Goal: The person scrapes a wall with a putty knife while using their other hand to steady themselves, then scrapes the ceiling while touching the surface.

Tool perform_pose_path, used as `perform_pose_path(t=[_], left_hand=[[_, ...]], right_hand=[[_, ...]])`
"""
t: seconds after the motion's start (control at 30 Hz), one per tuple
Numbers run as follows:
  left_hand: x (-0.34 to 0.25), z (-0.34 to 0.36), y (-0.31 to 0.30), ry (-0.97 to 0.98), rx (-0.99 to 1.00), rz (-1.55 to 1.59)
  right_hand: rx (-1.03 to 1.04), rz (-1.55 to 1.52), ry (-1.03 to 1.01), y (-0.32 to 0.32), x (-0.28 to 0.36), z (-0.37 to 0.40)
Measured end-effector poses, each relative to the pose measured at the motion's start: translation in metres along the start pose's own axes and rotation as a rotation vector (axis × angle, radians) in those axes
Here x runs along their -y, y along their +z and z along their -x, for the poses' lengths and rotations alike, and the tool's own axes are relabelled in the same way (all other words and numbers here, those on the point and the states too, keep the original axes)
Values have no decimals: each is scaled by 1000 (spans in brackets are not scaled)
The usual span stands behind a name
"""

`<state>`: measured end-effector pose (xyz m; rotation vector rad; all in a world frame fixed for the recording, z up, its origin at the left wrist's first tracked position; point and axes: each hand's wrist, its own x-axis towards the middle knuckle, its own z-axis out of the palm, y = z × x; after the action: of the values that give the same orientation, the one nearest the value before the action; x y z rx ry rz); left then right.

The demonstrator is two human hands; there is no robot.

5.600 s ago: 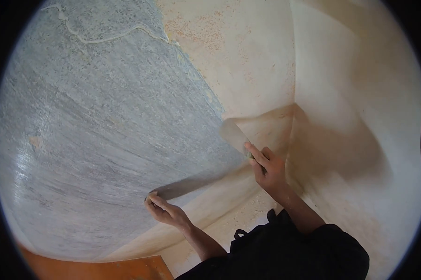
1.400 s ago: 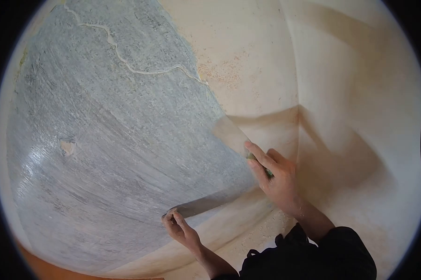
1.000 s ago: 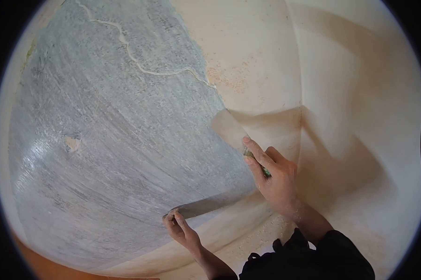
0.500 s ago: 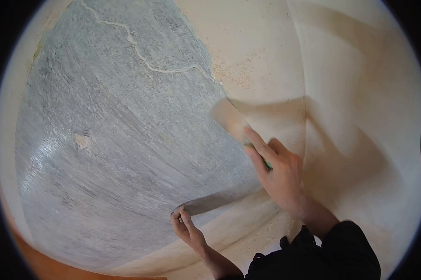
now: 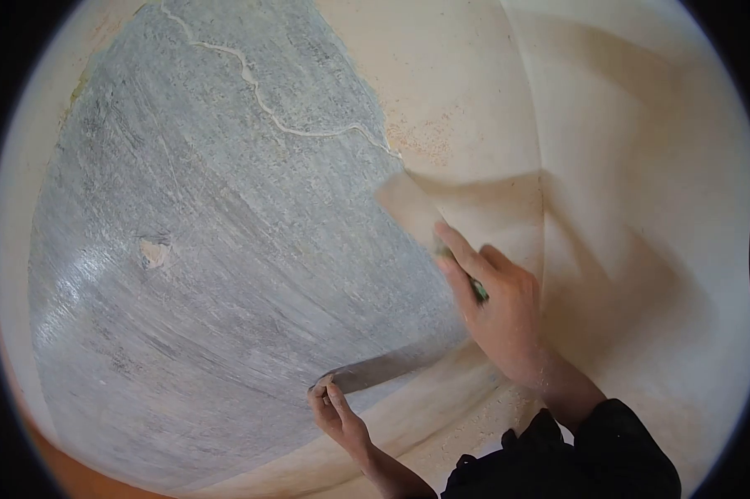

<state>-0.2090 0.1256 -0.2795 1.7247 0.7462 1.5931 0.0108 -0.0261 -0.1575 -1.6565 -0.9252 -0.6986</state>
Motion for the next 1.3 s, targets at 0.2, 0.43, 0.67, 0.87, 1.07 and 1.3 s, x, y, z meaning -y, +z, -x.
perform_pose_path(t=[0.2, 0.43, 0.67, 0.87, 1.07, 1.3], left_hand=[[-8, -1, 1, -63, 16, 11], [-1, -1, -2, -41, 7, 23], [-8, -8, -4, 276, -91, -315], [-27, -54, 19, 803, -169, -288], [-2, -70, 34, 1008, -238, -573], [4, -72, 32, 983, -247, -584]], right_hand=[[-14, -68, 47, -3, 5, -2], [-12, -15, 59, -3, 9, -4], [-13, -24, 24, 2, 9, -14], [-8, 5, 18, 4, 1, 4], [-4, -29, 33, -5, 10, -6], [77, -2, 22, 9, -31, 66]])
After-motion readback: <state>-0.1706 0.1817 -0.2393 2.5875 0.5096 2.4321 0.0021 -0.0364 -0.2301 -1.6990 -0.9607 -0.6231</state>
